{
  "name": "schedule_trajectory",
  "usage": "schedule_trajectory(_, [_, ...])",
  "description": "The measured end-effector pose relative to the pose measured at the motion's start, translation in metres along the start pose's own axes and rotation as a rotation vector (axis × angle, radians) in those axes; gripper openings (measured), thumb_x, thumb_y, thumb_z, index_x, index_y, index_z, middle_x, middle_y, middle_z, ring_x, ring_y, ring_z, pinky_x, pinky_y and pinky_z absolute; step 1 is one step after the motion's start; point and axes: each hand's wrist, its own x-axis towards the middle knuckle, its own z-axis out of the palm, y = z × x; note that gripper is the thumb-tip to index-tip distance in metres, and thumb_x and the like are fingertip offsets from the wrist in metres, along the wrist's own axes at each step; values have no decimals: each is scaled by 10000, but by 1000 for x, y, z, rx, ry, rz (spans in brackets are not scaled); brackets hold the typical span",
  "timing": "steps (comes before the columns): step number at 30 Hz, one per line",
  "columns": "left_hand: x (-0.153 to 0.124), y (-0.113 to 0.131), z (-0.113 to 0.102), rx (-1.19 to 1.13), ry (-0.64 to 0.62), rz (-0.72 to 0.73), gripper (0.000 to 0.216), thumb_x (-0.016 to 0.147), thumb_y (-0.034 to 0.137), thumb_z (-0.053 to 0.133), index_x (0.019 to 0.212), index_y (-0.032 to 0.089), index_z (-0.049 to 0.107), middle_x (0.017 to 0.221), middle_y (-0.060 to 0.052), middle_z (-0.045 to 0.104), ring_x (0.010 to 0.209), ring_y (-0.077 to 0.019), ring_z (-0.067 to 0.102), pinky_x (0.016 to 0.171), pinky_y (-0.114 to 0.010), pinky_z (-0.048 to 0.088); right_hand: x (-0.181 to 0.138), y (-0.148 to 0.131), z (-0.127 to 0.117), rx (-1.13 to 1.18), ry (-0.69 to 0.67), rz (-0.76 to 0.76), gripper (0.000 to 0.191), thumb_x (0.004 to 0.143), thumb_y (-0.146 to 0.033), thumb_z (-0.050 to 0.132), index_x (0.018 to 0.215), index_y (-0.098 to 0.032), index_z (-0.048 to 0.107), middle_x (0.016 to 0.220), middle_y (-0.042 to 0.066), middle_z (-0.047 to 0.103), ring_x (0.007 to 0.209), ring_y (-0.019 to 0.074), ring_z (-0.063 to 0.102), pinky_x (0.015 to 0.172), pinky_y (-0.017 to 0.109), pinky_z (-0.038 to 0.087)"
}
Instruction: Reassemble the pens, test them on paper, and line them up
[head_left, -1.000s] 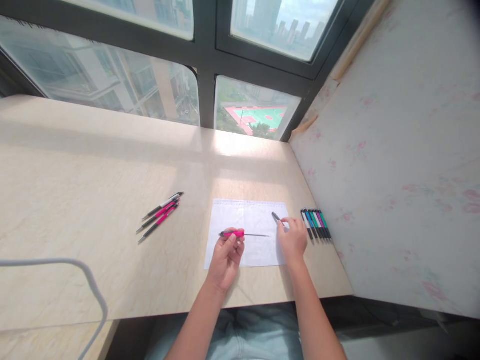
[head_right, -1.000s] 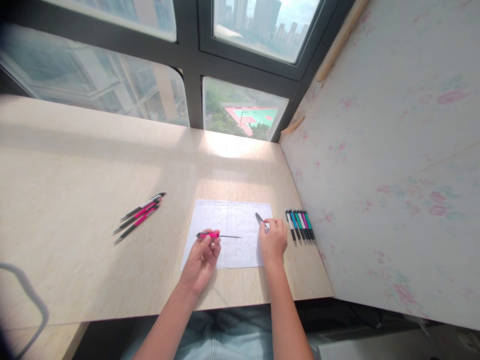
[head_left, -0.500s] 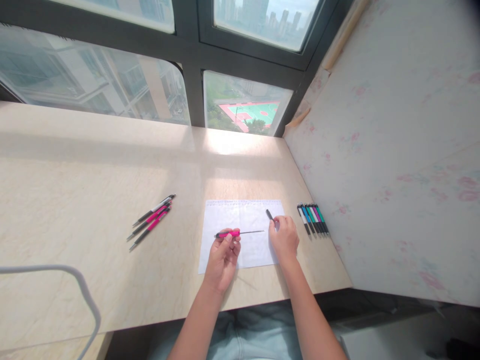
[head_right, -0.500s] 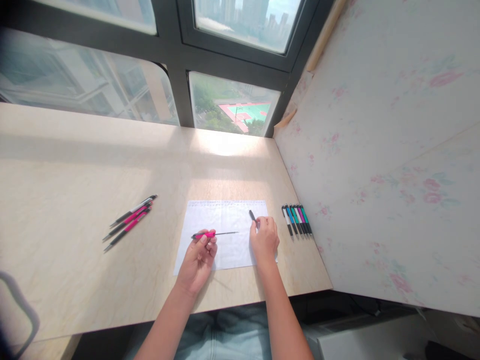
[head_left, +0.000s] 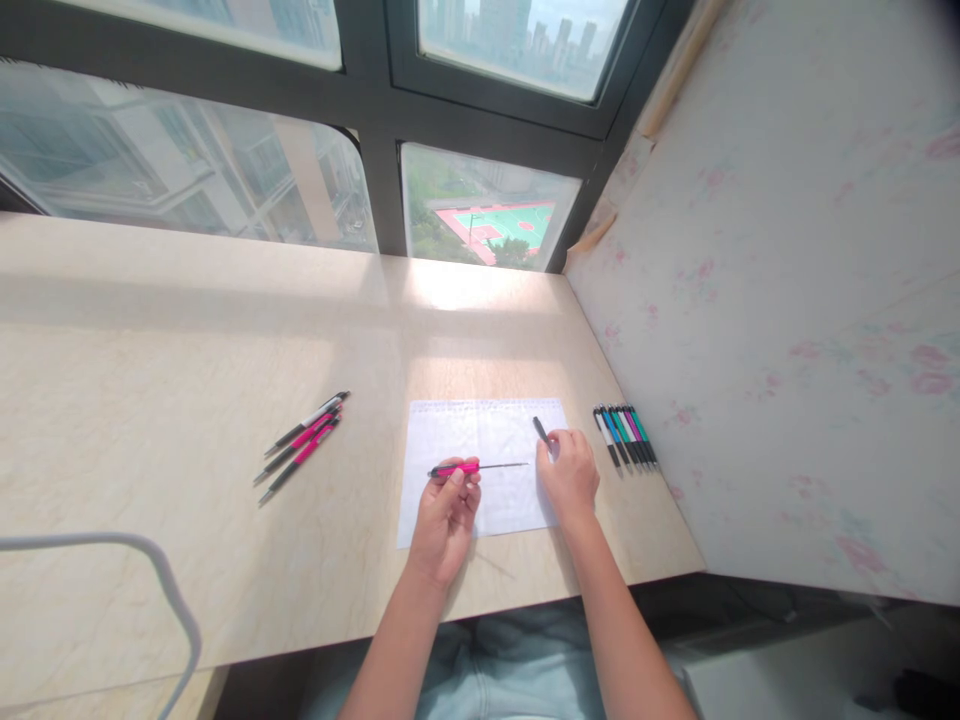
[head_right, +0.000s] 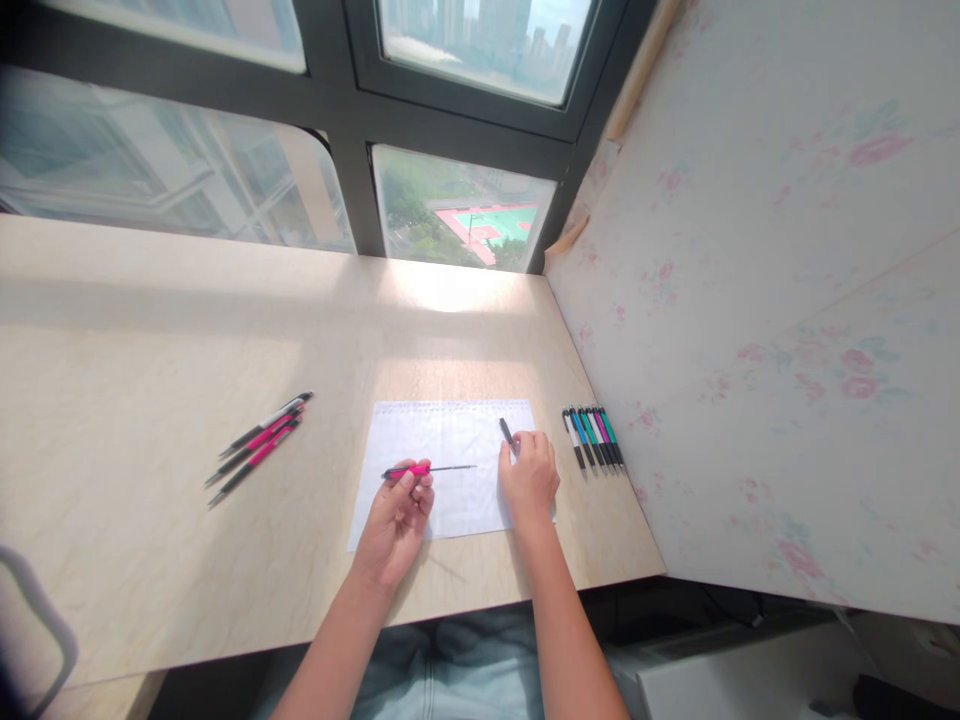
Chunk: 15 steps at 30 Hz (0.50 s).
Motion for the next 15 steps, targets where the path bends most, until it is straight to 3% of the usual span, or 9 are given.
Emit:
schedule_trajectory(9, [1,-1,-2,-5,0,-8,146,758,78,710,889,140,693,916,-67,695,745,-91,658,676,-149,560,3,0,0,6,18,5,193,868,-303,488,888,-191,644,904,72,617,858,211,545,654,295,334])
schedule_trajectory(15, [1,-1,-3,-10,-21,-8,170,740,80,729,897,138,694,926,-70,694,746,-86,651,674,-141,552,4,-3,3,55,86,-75,178,876,-271,484,867,-186,640,895,86,626,885,224,525,704,309,355])
